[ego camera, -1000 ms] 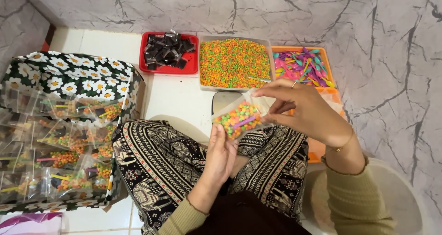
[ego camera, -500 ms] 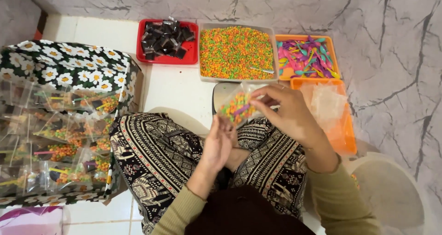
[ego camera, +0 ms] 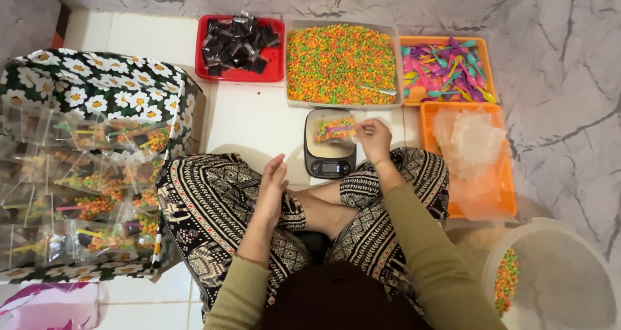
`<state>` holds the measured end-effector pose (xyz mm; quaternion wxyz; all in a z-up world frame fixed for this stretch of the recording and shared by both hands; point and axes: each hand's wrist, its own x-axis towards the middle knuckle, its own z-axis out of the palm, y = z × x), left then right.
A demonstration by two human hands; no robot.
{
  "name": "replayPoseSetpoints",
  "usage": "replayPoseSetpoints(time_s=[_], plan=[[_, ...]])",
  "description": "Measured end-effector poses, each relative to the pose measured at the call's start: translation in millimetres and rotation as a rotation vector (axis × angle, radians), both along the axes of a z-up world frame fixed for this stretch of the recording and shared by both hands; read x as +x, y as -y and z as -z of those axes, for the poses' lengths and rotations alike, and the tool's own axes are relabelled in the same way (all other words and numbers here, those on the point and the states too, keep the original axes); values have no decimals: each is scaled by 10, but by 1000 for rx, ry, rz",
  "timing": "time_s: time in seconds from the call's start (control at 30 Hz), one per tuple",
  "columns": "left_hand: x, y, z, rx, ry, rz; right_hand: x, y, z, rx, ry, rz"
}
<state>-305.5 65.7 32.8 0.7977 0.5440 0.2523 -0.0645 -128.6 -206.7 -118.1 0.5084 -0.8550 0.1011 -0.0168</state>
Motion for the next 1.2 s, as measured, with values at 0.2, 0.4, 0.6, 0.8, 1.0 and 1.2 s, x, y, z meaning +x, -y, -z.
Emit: replayPoseSetpoints(time_s=[0.2, 0.4, 0.6, 0.8, 1.0, 1.2], plan=[[-12, -20, 127, 53, -46, -12, -184, -14, 76, -114, -130, -2], [23, -14, 43, 90, -94, 6, -191, -9, -5, 34, -67, 159], [40, 26, 23, 114, -89, 17, -181, 57, -17, 190, -2, 306], [42, 33, -75, 125, -89, 23, -203, 45, -61, 252, -8, 354], [27, 33, -72, 142, -74, 30, -211, 28, -100, 245, -2, 370], [-5, 45, -16, 157, -50, 25, -201, 48, -58, 251, -7, 380]])
